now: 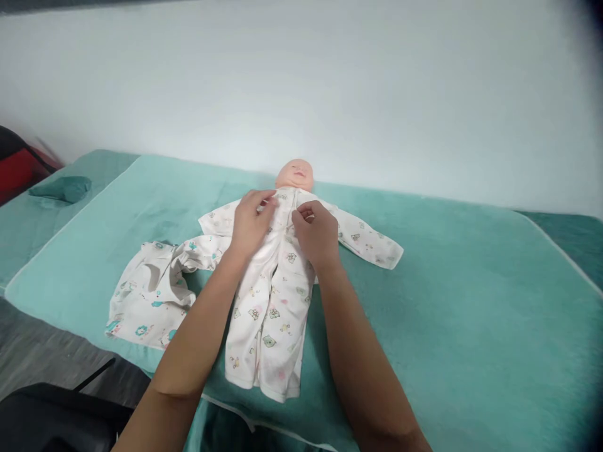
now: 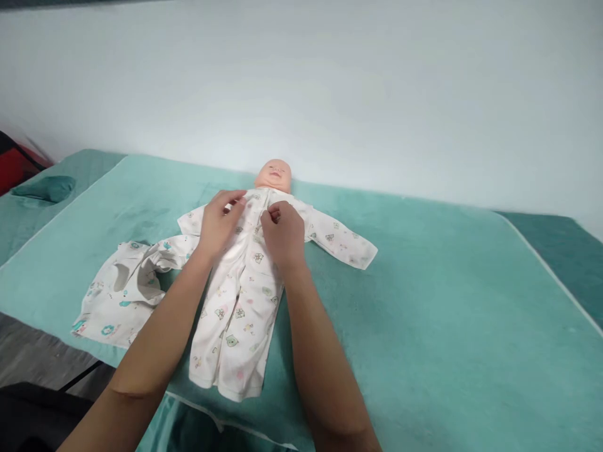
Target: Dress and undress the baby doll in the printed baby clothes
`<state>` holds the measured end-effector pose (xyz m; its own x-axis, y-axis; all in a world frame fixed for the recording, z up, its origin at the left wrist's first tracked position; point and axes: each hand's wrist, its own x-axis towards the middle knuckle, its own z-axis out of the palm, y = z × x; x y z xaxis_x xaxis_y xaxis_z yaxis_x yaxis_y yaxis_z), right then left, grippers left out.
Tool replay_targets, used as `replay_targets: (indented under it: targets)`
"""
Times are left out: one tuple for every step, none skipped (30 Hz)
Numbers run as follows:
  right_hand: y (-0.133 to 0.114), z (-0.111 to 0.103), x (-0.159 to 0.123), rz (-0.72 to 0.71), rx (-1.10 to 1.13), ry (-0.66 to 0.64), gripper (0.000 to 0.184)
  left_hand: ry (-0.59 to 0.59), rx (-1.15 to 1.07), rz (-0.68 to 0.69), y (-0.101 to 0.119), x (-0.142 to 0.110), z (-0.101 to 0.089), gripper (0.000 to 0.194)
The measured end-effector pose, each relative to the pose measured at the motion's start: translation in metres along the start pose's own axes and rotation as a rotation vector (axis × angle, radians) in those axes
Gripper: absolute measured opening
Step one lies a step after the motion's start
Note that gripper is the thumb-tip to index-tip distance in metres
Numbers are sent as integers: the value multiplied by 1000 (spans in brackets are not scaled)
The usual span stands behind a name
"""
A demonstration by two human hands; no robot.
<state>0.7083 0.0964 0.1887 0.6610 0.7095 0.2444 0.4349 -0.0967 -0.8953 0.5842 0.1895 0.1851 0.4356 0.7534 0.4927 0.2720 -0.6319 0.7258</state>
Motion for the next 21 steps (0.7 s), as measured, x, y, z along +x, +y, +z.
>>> replay_targets:
  targets:
    - [1,-1,0,38,71,5,5,-39,19,30,4,0,5,27]
    - [1,-2,0,74,139,13,5,-68,48,63,5,0,9,27]
    - [1,-2,0,105,195,25,6,-88,71,91,5,-2,10,27]
    - [1,-2,0,127,235,39,7,-100,78,112,3,-4,10,27]
    - [0,-3,0,138,259,47,8,-108,62,123,0,-7,9,27]
    - [-1,-3,-1,141,267,49,9,-117,25,125,-3,-10,6,25]
    - [-2,-3,-2,132,252,42,9,-131,-20,120,-5,-13,2,22]
    - [-2,-4,-3,107,218,35,9,-149,-60,111,-6,-16,-2,19]
    - [-3,-5,-4,61,169,27,9,-171,-90,100,-6,-18,-6,15]
    - [-4,-7,-6,-6,115,8,14,-193,-108,89,-6,-20,-10,13]
    - [-4,-10,-8,-90,61,-24,22,-217,-117,80,-5,-21,-13,13]
    - [-5,-13,-11,-177,14,-68,31,-241,-122,75,-4,-22,-16,13]
    - [-5,-16,-14,-254,-25,-122,38,-263,-125,74,-3,-23,-18,13]
    - [-5,-18,-17,-307,-59,-175,41,-279,-125,78,-2,-23,-19,14]
    - [-4,-21,-21,-334,-94,-216,41,-289,-120,86,-2,-24,-20,16]
    - [-3,-22,-25,-344,-126,-233,39,-289,-108,96,-2,-24,-20,17]
    - [-2,-23,-29,-345,-155,-231,36,-281,-92,108,-2,-24,-19,18]
    - [0,-23,-33,-348,-174,-217,33,-270,-76,118,-3,-24,-19,19]
    - [2,-23,-36,-354,-182,-201,29,-258,-63,123,-3,-25,-19,19]
    - [5,-22,-38,-361,-177,-186,26,-252,-58,123,-4,-25,-19,19]
    - [7,-22,-40,-361,-158,-172,23,-254,-63,117,-5,-26,-19,18]
